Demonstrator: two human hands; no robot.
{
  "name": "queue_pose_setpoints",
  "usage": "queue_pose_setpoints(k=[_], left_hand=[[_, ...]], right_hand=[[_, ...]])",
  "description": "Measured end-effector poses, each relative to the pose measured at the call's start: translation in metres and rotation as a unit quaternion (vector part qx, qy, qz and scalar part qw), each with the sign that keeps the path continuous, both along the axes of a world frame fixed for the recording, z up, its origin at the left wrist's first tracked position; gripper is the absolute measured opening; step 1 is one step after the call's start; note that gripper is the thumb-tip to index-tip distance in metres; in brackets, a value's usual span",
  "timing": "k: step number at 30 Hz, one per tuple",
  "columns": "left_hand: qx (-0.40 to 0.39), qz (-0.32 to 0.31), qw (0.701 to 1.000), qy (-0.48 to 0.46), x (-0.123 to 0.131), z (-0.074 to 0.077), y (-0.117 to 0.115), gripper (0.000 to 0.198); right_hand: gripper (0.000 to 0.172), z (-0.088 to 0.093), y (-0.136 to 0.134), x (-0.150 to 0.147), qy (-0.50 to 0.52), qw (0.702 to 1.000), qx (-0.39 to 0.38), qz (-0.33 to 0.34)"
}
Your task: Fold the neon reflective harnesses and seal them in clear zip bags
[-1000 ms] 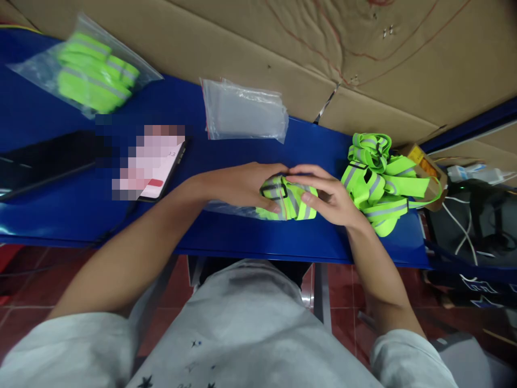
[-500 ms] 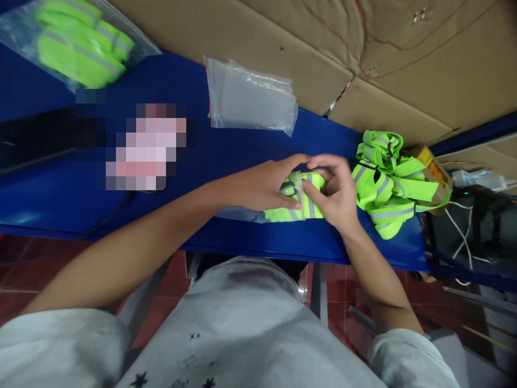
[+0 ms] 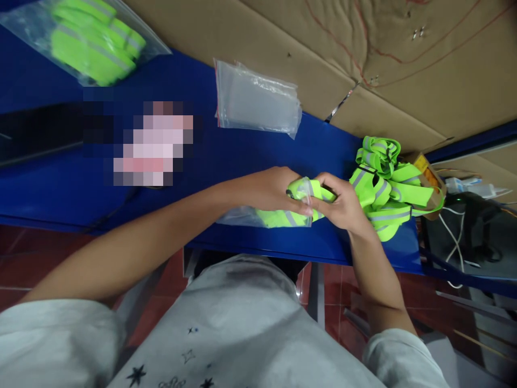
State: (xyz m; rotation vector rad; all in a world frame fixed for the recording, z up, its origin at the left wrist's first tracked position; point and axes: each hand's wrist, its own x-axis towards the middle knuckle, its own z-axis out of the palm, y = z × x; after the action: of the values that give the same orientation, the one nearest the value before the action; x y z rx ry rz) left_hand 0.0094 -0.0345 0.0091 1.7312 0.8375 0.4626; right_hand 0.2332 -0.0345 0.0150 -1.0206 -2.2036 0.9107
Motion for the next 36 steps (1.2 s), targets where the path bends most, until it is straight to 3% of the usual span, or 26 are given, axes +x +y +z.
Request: queue_pose_setpoints(k=[3, 5, 8, 13, 15, 19, 21, 23, 25, 28, 31, 33, 36], left_hand=[[-0.044, 0.01, 0.998, -0.052, 0.004, -0.004, -0.001, 0.034], [-0.081, 0.012, 0.994, -0.077, 0.004, -0.004, 0.0, 0.034], [-0.096, 0.019, 0.99, -0.097, 0.0, -0.001, 0.004, 0.04], [-0.052, 0.108, 0.988, -0.097, -0.003, 0.003, 0.007, 0.055], [-0.036, 0.112, 0.989, -0.091, -0.001, 0.002, 0.006, 0.058], [0.01, 0.078, 0.995, -0.063, 0.0, 0.001, 0.004, 0.06], [0.029, 0.057, 0.997, -0.048, -0.002, 0.003, 0.004, 0.061], [0.037, 0.042, 0.998, -0.032, -0.004, 0.004, 0.005, 0.061], [0.036, 0.039, 0.998, -0.023, -0.006, 0.005, 0.006, 0.06], [0.036, 0.069, 0.997, -0.029, -0.006, 0.007, 0.007, 0.055], [0.011, 0.088, 0.995, -0.048, -0.004, 0.009, 0.004, 0.05], [-0.021, 0.089, 0.994, -0.067, -0.001, 0.01, 0.002, 0.047], [-0.061, 0.127, 0.983, -0.115, 0.003, 0.007, 0.002, 0.047]], right_hand=[[0.033, 0.0, -0.008, -0.01, -0.007, 0.998, 0.017, -0.06], [0.03, 0.002, -0.008, -0.01, 0.001, 0.997, -0.011, -0.075], [0.031, 0.01, -0.004, 0.0, 0.048, 0.994, -0.092, -0.044], [0.049, 0.018, 0.001, 0.021, 0.12, 0.975, -0.184, 0.001], [0.04, 0.014, -0.001, 0.019, 0.099, 0.985, -0.144, -0.004], [0.019, 0.001, -0.009, 0.003, -0.024, 0.999, 0.017, -0.03], [0.015, -0.002, -0.013, -0.004, -0.047, 0.997, 0.043, -0.039], [0.015, -0.003, -0.014, -0.004, -0.031, 0.999, -0.012, -0.023], [0.02, 0.0, -0.012, 0.002, -0.001, 0.993, -0.118, 0.022], [0.038, 0.006, -0.005, 0.017, 0.039, 0.963, -0.254, 0.08], [0.058, 0.007, -0.001, 0.025, 0.066, 0.93, -0.325, 0.158], [0.056, 0.004, 0.0, 0.022, 0.045, 0.936, -0.295, 0.187], [0.045, -0.004, -0.002, 0.011, 0.016, 0.974, -0.192, 0.12]])
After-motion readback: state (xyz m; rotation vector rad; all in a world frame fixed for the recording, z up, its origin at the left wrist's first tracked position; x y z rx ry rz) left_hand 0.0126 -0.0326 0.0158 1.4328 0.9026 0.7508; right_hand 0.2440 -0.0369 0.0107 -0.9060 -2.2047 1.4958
